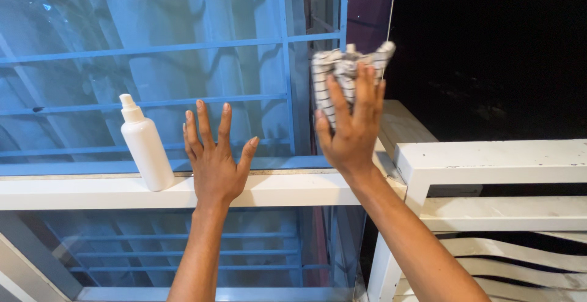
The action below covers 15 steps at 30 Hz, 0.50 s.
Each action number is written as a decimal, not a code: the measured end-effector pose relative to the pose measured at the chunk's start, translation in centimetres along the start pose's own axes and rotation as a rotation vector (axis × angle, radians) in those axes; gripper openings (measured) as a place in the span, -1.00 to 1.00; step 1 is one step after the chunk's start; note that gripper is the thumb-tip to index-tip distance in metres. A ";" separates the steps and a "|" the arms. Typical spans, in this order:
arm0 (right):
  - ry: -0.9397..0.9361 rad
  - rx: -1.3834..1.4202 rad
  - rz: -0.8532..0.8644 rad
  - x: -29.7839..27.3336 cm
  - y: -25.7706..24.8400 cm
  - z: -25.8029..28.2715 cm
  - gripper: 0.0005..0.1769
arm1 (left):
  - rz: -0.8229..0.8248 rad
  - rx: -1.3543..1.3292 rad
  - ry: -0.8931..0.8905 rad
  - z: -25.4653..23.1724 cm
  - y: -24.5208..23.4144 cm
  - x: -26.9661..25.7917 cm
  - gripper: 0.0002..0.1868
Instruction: The person cleans a window pane using a spray bottle and a checkered cloth. They spray the cleaning solution onto the glass and wipe the surface in circular and linear motions, focusing on the lower section of the window. The person repeatedly sprays and wipes the same area throughout the clip.
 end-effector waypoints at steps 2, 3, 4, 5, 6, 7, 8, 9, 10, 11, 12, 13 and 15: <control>-0.085 0.033 0.078 0.0 0.0 0.9 -0.33 | -0.003 -0.004 0.003 0.0 0.0 0.0 -0.19; -0.124 0.063 0.102 0.0 0.2 1.4 -0.34 | 0.000 -0.004 -0.001 0.0 0.0 0.0 -0.19; -0.162 0.094 0.126 0.1 0.3 1.9 -0.35 | 0.003 -0.005 -0.005 0.0 -0.1 0.0 -0.19; -0.201 0.125 0.152 0.1 0.4 2.3 -0.37 | 0.007 -0.006 -0.011 0.0 -0.1 0.0 -0.19; -0.216 0.127 0.168 0.1 0.4 2.5 -0.37 | 0.006 -0.010 -0.010 -0.1 -0.1 0.0 -0.19; -0.230 0.130 0.183 0.1 0.4 2.7 -0.38 | 0.006 -0.014 -0.008 -0.1 -0.1 0.0 -0.19; -0.244 0.132 0.198 0.0 0.4 2.7 -0.38 | 0.005 -0.017 -0.006 -0.1 -0.1 0.0 -0.19; -0.236 0.132 0.185 0.1 0.3 2.6 -0.40 | 0.002 -0.015 -0.006 -0.1 -0.1 0.1 -0.19; -0.228 0.131 0.172 0.2 0.3 2.4 -0.42 | -0.001 -0.012 -0.007 -0.1 -0.1 0.1 -0.19; -0.216 0.131 0.160 0.1 0.2 2.1 -0.43 | 0.000 -0.009 -0.006 -0.1 -0.2 0.1 -0.19; -0.155 0.095 0.114 0.1 0.1 1.5 -0.42 | -0.003 -0.010 -0.004 -0.1 -0.1 0.1 -0.19; -0.091 0.058 0.071 0.1 -0.1 0.7 -0.41 | -0.002 -0.011 -0.002 -0.2 -0.1 0.0 -0.20; 0.039 0.019 -0.031 -0.1 -0.3 -1.0 -0.39 | 0.002 -0.012 -0.003 -0.1 -0.1 0.0 -0.20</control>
Point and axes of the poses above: each hand's wrist, its own x-axis towards the middle knuckle, its own y-axis out of the palm, z = x × y, the point moved 4 cm from there along x, towards the middle knuckle, and after that the axes turned 6 degrees about -z, right-handed, at the moved point
